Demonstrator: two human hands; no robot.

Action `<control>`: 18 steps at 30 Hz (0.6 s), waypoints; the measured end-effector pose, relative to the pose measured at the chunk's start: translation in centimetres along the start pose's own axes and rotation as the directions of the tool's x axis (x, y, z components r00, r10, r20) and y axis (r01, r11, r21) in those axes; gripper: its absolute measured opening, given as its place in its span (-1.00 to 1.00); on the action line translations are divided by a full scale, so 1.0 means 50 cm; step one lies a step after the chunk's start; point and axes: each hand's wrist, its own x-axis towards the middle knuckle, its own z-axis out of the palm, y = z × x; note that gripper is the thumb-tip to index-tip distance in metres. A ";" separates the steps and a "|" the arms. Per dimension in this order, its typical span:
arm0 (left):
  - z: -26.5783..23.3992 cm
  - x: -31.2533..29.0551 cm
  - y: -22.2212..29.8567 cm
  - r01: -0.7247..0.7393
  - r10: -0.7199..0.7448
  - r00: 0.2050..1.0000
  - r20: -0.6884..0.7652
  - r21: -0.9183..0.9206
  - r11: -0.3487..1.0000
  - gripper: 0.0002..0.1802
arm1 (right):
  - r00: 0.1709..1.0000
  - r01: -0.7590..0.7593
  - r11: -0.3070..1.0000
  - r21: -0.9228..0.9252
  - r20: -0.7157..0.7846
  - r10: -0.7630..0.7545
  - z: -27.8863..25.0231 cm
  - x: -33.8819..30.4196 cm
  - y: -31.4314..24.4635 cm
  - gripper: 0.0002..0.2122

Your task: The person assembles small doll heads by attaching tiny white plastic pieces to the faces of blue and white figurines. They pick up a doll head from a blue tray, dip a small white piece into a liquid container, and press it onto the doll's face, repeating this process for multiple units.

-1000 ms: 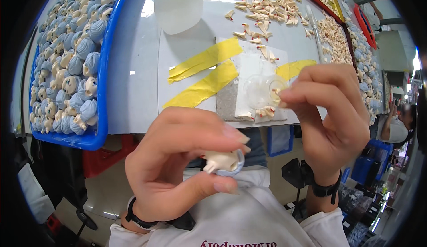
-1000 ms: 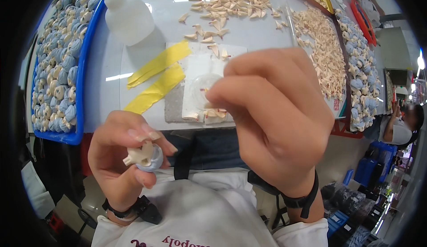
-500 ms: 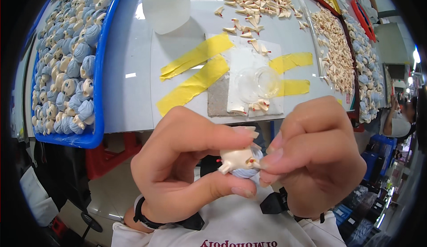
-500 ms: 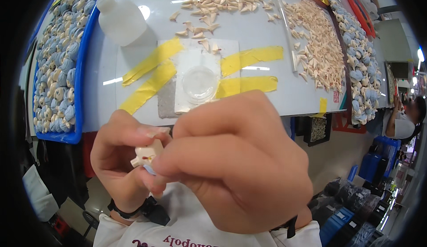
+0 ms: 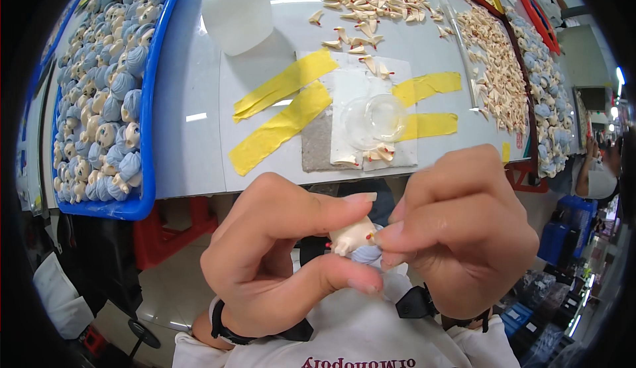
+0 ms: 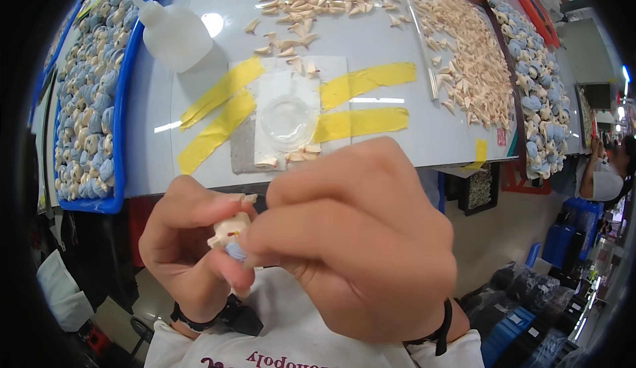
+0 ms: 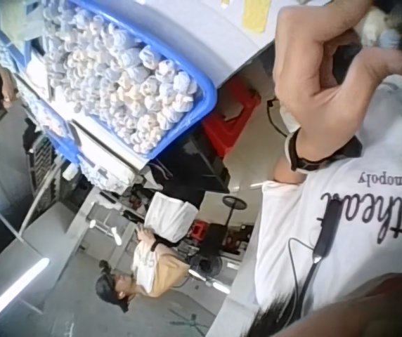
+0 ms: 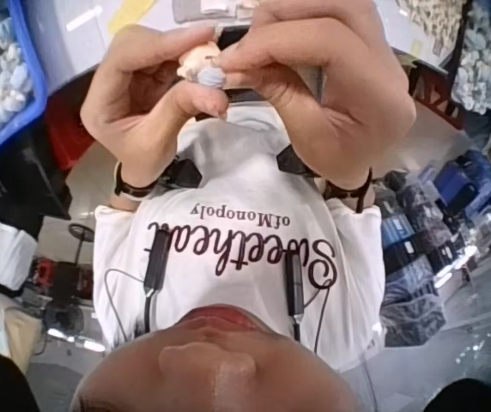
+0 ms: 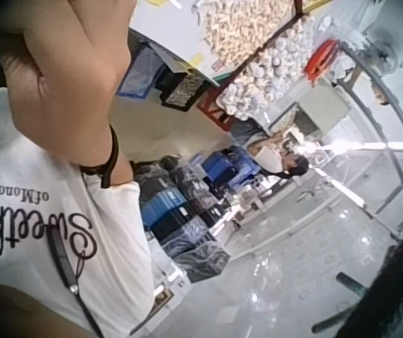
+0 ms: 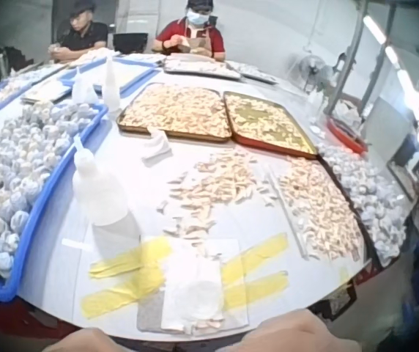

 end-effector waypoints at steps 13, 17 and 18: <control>0.035 0.040 0.021 -0.376 0.382 0.917 0.115 0.571 0.730 -0.62 | 0.939 -0.345 0.915 0.210 0.082 0.335 -0.088 -0.003 0.011 -0.64; -0.091 0.010 0.073 -0.214 0.347 0.937 0.037 0.846 0.488 -0.58 | 0.844 -0.425 0.863 -0.271 -0.464 0.270 -0.265 0.006 0.079 -0.79; -0.127 0.018 0.076 -0.211 0.378 0.925 0.044 0.886 0.412 -0.65 | 0.813 -0.491 0.782 -0.384 -0.526 0.252 -0.335 -0.007 0.129 -0.76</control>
